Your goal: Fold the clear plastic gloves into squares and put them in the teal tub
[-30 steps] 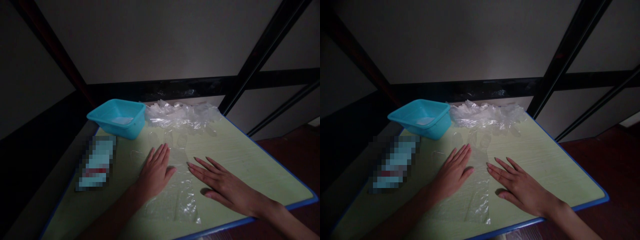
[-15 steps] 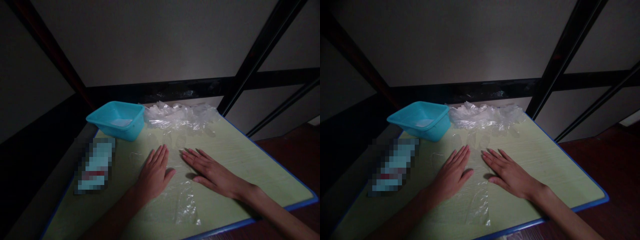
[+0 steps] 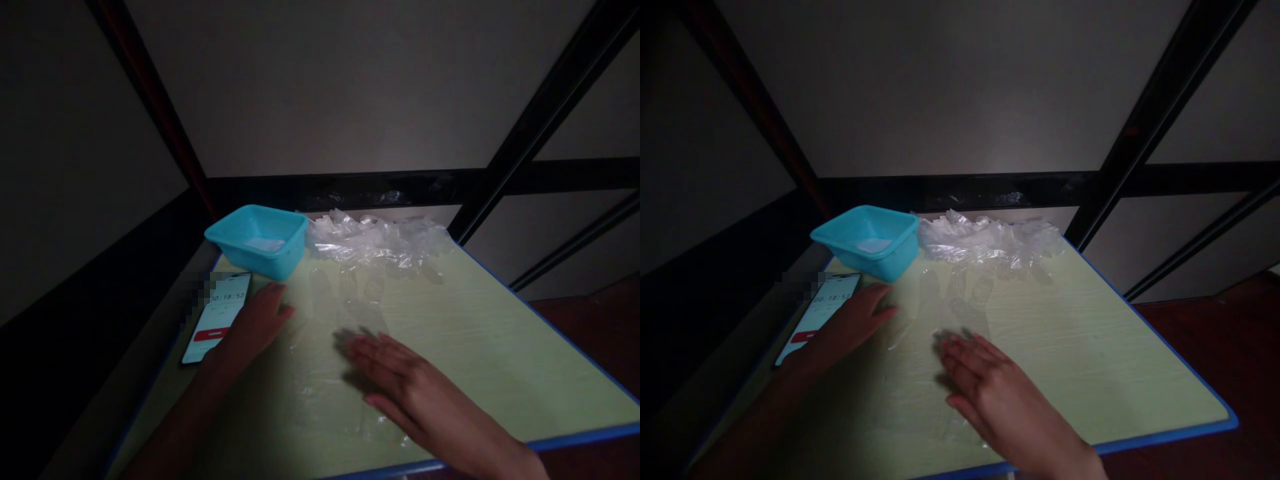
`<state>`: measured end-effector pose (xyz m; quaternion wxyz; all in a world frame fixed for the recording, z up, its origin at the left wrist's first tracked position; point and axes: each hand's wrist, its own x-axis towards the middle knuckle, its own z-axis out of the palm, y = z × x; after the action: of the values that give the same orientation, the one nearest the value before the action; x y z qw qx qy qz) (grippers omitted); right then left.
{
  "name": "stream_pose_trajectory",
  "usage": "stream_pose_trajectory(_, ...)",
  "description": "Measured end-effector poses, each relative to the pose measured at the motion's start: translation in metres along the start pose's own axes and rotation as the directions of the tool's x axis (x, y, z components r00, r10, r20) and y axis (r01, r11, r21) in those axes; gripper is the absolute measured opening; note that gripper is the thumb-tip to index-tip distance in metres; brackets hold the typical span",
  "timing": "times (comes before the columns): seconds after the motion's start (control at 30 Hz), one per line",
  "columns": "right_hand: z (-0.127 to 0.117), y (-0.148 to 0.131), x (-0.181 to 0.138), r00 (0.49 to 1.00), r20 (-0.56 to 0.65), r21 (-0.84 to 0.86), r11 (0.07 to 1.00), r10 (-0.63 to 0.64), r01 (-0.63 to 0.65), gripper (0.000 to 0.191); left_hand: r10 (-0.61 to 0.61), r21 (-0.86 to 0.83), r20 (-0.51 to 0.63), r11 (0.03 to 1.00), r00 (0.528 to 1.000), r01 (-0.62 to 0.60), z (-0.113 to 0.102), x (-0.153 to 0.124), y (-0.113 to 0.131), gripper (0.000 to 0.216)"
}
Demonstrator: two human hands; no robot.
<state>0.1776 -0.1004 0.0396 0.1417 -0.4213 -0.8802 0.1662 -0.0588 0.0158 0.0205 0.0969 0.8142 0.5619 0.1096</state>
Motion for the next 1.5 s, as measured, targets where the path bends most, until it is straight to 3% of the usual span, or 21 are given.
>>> stream_pose_trajectory(0.13,0.017,-0.04,0.022,0.996,0.075,0.081,0.996,-0.04,0.034,0.04,-0.007,0.064,0.064,0.998,0.998,0.003,-0.002,0.002,0.0,0.038)
stream_pose_trajectory(0.23,0.033,-0.05,0.031,0.987,0.135,0.123,0.99,-0.087,0.071,0.045,-0.011,0.052,0.101,0.999,0.995,0.006,-0.005,0.004,0.001,0.043)
stream_pose_trajectory(0.43,0.049,-0.043,0.026,0.994,0.071,0.176,0.982,-0.081,0.068,0.038,-0.047,-0.121,0.15,0.99,0.988,0.066,-0.001,0.01,-0.003,0.047)
stream_pose_trajectory(0.63,0.051,-0.042,0.021,0.998,0.025,0.215,0.975,-0.064,0.057,0.036,-0.119,-0.202,0.196,0.966,0.973,0.159,-0.005,0.01,0.002,0.008)
stream_pose_trajectory(1.03,0.049,-0.041,0.024,0.996,0.072,0.247,0.968,-0.061,0.041,0.035,-0.087,-0.367,0.146,0.92,0.985,0.136,-0.006,0.014,0.004,0.021)
stream_pose_trajectory(1.13,0.049,-0.041,0.024,0.995,0.078,0.234,0.971,-0.063,0.043,0.035,-0.077,-0.481,0.143,0.866,0.987,0.137,-0.006,0.015,0.004,0.019)
stream_pose_trajectory(1.23,0.049,-0.041,0.023,0.994,0.075,0.211,0.975,-0.083,0.065,0.034,-0.076,-0.646,0.178,0.743,0.981,0.174,-0.003,0.018,0.006,0.017)
stream_pose_trajectory(1.33,0.051,-0.042,0.021,0.995,0.01,0.19,0.977,-0.099,0.096,0.03,-0.062,-0.75,0.205,0.632,0.977,0.198,0.0,0.019,0.01,0.018)
stream_pose_trajectory(1.5,0.058,-0.042,0.016,0.987,-0.115,0.188,0.974,-0.109,0.13,0.026,-0.028,-0.801,0.23,0.562,0.973,0.206,0.007,0.014,0.024,0.018)
